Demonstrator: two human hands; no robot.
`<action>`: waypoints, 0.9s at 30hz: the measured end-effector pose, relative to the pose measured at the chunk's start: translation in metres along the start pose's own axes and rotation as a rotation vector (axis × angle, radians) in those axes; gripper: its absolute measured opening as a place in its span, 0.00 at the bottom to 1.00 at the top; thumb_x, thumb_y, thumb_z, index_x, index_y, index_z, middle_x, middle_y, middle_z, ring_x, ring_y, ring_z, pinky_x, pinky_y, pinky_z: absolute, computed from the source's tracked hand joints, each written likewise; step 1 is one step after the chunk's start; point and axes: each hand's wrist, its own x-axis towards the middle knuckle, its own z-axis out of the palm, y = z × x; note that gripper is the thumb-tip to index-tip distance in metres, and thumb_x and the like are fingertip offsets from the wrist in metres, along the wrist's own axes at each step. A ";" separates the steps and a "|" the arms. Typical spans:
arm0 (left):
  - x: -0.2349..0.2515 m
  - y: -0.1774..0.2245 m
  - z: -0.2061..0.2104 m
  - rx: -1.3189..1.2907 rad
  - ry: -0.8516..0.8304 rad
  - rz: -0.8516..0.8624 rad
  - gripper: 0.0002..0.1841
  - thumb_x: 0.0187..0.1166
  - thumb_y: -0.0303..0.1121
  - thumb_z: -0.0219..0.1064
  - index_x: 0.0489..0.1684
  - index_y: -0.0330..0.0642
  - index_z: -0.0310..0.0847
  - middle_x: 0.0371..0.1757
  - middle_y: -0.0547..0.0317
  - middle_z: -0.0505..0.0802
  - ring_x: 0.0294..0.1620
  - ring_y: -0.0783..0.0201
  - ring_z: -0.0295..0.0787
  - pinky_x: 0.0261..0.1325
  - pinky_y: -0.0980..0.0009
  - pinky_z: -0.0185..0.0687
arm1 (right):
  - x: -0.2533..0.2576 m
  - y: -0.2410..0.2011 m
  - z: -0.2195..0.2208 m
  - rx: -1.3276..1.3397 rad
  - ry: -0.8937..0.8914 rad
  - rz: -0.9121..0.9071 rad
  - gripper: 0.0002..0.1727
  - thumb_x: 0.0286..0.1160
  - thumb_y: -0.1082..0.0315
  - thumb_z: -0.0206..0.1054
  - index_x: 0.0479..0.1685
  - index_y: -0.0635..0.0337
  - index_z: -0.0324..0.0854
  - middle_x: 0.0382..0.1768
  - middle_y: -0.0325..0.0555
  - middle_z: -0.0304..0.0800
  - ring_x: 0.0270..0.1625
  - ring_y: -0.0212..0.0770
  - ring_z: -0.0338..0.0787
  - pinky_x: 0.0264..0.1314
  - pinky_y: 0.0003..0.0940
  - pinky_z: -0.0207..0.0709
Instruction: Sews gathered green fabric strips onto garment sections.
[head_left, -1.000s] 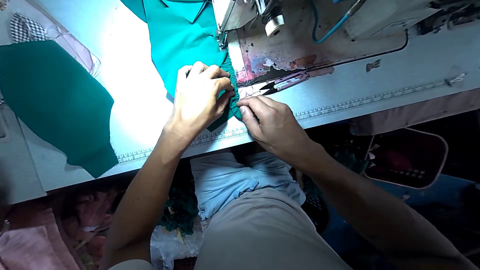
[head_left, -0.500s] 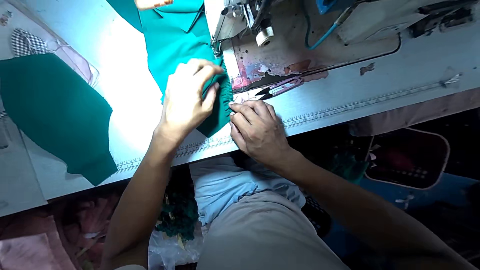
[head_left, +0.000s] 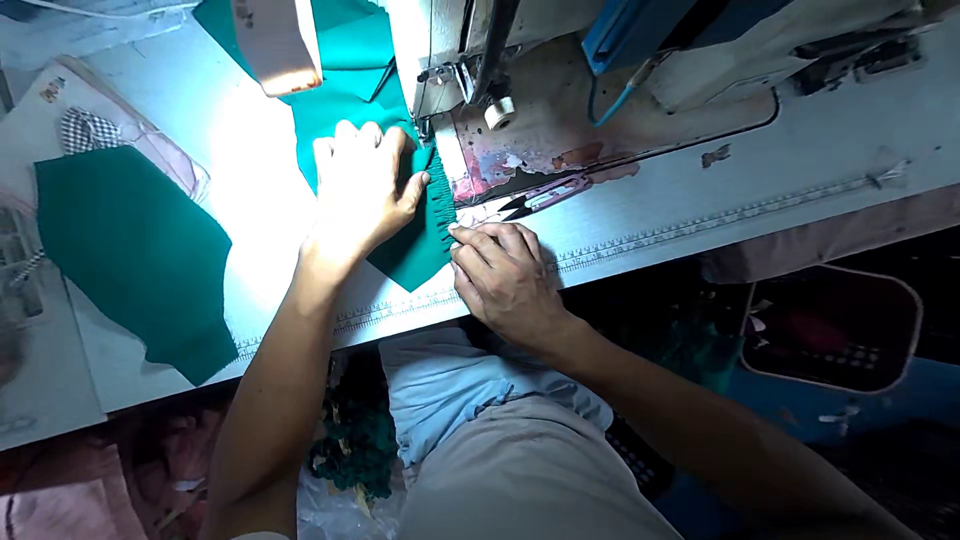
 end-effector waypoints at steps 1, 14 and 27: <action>0.002 -0.001 -0.001 -0.002 -0.018 -0.010 0.23 0.78 0.56 0.61 0.58 0.48 0.85 0.52 0.45 0.85 0.62 0.38 0.76 0.60 0.39 0.63 | 0.000 0.000 0.000 0.000 0.001 -0.003 0.14 0.85 0.63 0.58 0.48 0.58 0.90 0.71 0.48 0.87 0.71 0.54 0.83 0.74 0.53 0.68; -0.058 0.025 0.014 -0.143 0.168 0.222 0.09 0.80 0.43 0.69 0.46 0.58 0.96 0.39 0.64 0.94 0.54 0.57 0.86 0.69 0.48 0.62 | -0.001 0.002 0.001 0.031 0.028 -0.002 0.14 0.83 0.63 0.59 0.50 0.57 0.90 0.62 0.49 0.91 0.69 0.54 0.83 0.74 0.53 0.70; -0.061 0.002 0.029 -0.179 0.127 0.369 0.15 0.78 0.42 0.67 0.57 0.52 0.93 0.67 0.64 0.93 0.79 0.53 0.80 0.86 0.38 0.56 | 0.003 0.009 0.000 0.031 -0.009 -0.035 0.14 0.84 0.61 0.58 0.44 0.54 0.90 0.73 0.44 0.85 0.76 0.52 0.80 0.76 0.52 0.68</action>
